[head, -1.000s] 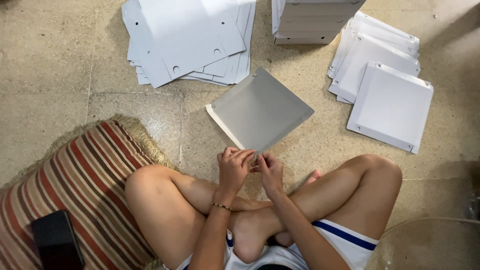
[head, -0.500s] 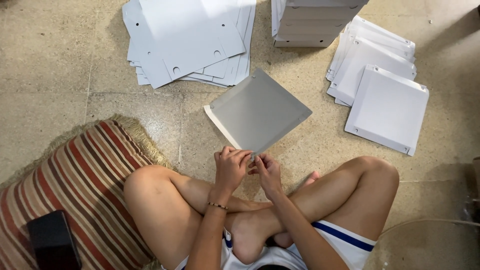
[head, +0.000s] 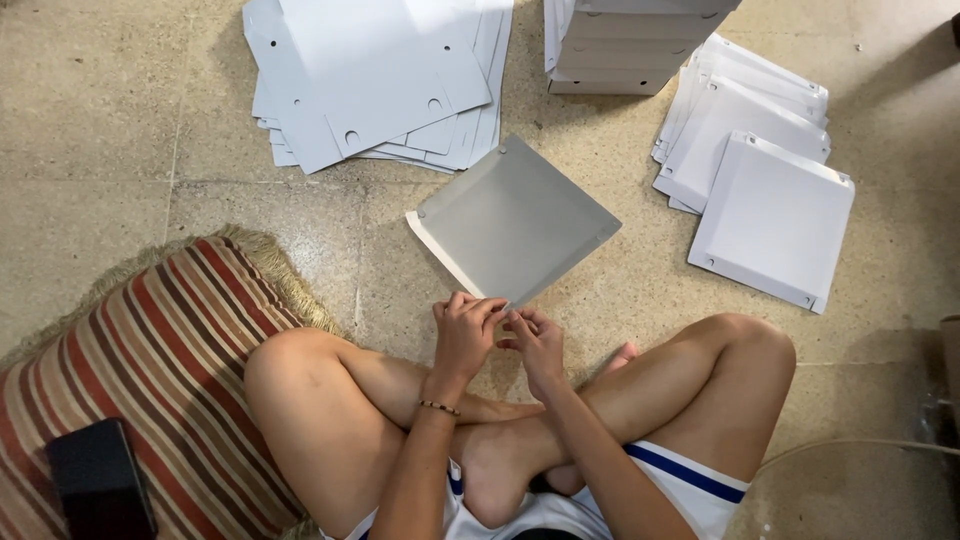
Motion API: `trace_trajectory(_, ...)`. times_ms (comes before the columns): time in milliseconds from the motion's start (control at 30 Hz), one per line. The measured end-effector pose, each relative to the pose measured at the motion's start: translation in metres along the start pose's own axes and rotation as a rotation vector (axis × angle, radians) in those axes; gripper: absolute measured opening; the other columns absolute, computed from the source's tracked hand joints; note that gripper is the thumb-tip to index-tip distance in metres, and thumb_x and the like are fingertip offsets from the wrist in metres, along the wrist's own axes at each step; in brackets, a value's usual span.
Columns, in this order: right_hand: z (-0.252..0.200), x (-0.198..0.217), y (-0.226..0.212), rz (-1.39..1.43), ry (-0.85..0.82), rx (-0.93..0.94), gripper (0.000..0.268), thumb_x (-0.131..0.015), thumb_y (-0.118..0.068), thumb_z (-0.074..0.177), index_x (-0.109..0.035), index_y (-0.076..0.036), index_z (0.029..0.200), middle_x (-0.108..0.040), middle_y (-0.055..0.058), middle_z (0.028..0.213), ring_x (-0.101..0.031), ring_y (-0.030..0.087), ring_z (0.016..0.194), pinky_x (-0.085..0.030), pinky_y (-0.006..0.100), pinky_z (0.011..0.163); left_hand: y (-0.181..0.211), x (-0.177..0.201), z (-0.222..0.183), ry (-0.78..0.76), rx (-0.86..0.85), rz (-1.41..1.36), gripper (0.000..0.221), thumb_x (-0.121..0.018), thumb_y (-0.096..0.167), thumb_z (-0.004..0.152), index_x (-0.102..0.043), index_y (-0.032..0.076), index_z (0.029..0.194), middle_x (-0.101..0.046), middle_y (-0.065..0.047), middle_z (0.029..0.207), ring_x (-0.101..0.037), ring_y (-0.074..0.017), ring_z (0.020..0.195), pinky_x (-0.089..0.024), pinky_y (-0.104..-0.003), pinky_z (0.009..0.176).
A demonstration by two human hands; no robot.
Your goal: Assembling cardboard boxes by folding flat sheets along pre-scored lines and stacking the finished products.
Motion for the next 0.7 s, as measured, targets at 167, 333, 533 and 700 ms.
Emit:
trace_trajectory(167, -0.001, -0.004, -0.003, 0.021, -0.068, -0.027, 0.018, -0.058, -0.011, 0.086, -0.059, 0.006, 0.086, -0.056, 0.013, 0.083, -0.056, 0.022, 0.082, -0.058, 0.036, 0.059, 0.007, 0.011, 0.0, 0.051, -0.008, -0.009, 0.018, -0.05, 0.031, 0.091, -0.064, 0.02, 0.096, -0.065, 0.003, 0.077, -0.053, -0.0137, 0.084, -0.033, -0.038, 0.085)
trace_trajectory(333, -0.003, -0.003, -0.004, 0.036, -0.034, -0.026, 0.014, -0.058, -0.011, 0.086, -0.058, 0.003, 0.085, -0.055, 0.008, 0.082, -0.055, 0.018, 0.081, -0.057, 0.032, 0.058, 0.011, 0.013, -0.001, 0.046, -0.023, 0.002, 0.017, -0.052, 0.03, 0.091, -0.064, 0.019, 0.096, -0.065, 0.002, 0.076, -0.053, -0.0139, 0.084, -0.034, -0.038, 0.084)
trace_trajectory(533, 0.0, 0.002, 0.0, 0.02, 0.002, -0.026, 0.015, -0.06, -0.012, 0.085, -0.059, 0.002, 0.081, -0.056, 0.007, 0.08, -0.056, 0.018, 0.08, -0.057, 0.032, 0.059, 0.008, 0.005, -0.002, 0.023, -0.018, -0.015, 0.014, -0.055, 0.027, 0.09, -0.065, 0.022, 0.098, -0.066, 0.004, 0.08, -0.053, -0.0136, 0.085, -0.033, -0.039, 0.086)
trace_trajectory(700, 0.002, 0.004, 0.002, 0.008, 0.017, -0.036, 0.016, -0.06, -0.011, 0.086, -0.06, 0.004, 0.081, -0.058, 0.009, 0.08, -0.058, 0.019, 0.08, -0.057, 0.034, 0.059, 0.009, 0.008, -0.003, 0.008, 0.022, -0.156, 0.015, -0.056, 0.023, 0.089, -0.066, 0.022, 0.1, -0.067, 0.004, 0.082, -0.053, -0.0153, 0.086, -0.031, -0.042, 0.088)
Point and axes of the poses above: each hand's wrist, its own z-axis towards the middle knuckle, its own x-axis out of the back of the hand, y = z × x, the point moved 5 cm from there along z, towards the middle knuckle
